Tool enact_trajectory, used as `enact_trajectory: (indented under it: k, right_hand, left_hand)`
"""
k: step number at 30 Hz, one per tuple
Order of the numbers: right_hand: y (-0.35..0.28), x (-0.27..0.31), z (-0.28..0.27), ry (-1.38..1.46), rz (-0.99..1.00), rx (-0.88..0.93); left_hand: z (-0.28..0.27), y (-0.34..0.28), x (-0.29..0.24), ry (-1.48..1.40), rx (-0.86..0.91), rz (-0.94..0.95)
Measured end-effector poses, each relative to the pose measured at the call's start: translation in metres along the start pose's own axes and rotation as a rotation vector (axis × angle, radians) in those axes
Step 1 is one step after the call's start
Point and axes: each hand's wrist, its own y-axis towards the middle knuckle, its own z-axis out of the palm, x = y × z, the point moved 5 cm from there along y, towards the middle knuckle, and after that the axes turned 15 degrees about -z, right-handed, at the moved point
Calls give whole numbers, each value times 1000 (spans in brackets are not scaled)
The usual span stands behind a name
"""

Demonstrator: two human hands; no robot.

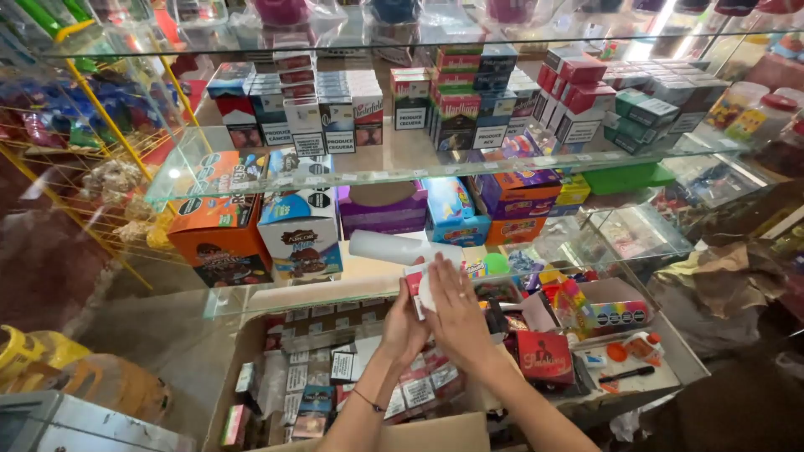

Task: Stocking cigarette packs and small retail items onto glass display shelves from a cardboard box.

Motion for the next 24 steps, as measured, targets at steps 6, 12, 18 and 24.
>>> enact_trajectory:
  k: [6,12,18,24]
  right_hand:
    - [15,10,8,34,-34,76]
    - [-17,11,-6,336,12,243]
    - [-24,-28,-27,696,337,6]
    - [16,-4,-14,721,334,42]
  left_hand:
    - [-32,29,10,31,49,9]
    - [-27,22,7,231,-5,-54]
    - [-45,34,4,49,-36,93]
    - [-6,4,5,268,-27,52]
